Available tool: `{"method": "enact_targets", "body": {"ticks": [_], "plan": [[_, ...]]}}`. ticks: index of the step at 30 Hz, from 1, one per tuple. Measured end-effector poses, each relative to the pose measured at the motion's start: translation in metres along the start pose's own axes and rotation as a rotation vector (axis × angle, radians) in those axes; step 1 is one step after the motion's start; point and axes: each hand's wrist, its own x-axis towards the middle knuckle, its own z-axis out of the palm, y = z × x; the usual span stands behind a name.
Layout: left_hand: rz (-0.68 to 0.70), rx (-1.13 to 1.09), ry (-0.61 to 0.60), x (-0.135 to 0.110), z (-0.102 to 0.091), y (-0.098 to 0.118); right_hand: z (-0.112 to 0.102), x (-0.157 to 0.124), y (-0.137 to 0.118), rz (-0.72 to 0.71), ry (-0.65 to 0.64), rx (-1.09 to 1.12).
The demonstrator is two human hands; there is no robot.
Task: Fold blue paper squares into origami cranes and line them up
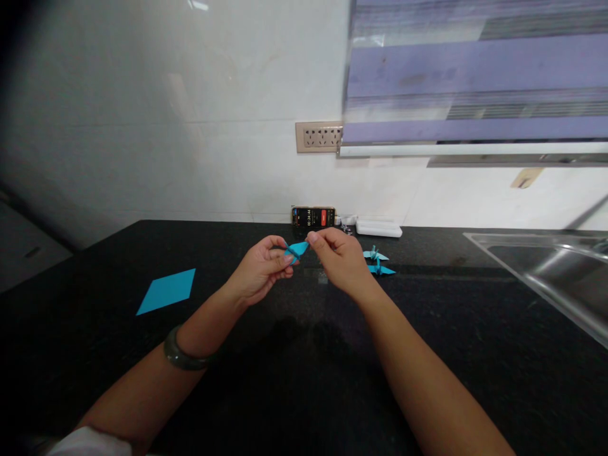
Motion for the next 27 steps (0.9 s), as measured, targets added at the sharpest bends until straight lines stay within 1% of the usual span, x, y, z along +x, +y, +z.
{"method": "enact_targets", "body": {"ticks": [2, 3, 4, 7, 8, 10, 13, 16, 19, 21, 25, 27], "plan": [[0.009, 0.058, -0.053, -0.0001, -0.0018, 0.0004, -0.0028, 0.0020, 0.0035, 0.058, 0.007, 0.031], [0.007, 0.084, -0.076, -0.0005, -0.0022, 0.0009, -0.0039, 0.0024, 0.0045, 0.075, -0.031, 0.043], [0.000, 0.105, -0.094, -0.0009, -0.0024, 0.0015, -0.0050, 0.0023, 0.0049, 0.095, -0.104, 0.057], [-0.028, 0.140, -0.129, -0.0023, -0.0021, 0.0036, -0.0077, 0.0001, 0.0037, 0.193, -0.389, 0.129], [-0.037, 0.146, -0.133, -0.0025, -0.0022, 0.0041, -0.0084, -0.0009, 0.0031, 0.233, -0.461, 0.166], [-0.067, 0.157, -0.132, -0.0025, -0.0029, 0.0046, -0.0091, -0.0025, 0.0022, 0.297, -0.550, 0.261], [-0.150, 0.179, -0.136, -0.0018, -0.0047, 0.0041, -0.0079, -0.0032, 0.0024, 0.372, -0.590, 0.450], [-0.259, 0.145, -0.195, -0.0016, -0.0058, 0.0039, -0.0052, -0.0025, 0.0043, 0.460, -0.529, 0.596], [-0.347, 0.069, -0.273, -0.0030, -0.0054, 0.0048, -0.0033, -0.0022, 0.0066, 0.490, -0.505, 0.632], [-0.379, 0.047, -0.314, -0.0045, -0.0046, 0.0056, -0.0032, -0.0027, 0.0075, 0.480, -0.547, 0.631], [-0.440, 0.061, -0.401, -0.0077, -0.0029, 0.0067, -0.0048, -0.0048, 0.0074, 0.471, -0.737, 0.671], [-0.475, 0.086, -0.445, -0.0092, -0.0019, 0.0076, -0.0052, -0.0059, 0.0070, 0.478, -0.802, 0.694]]}}
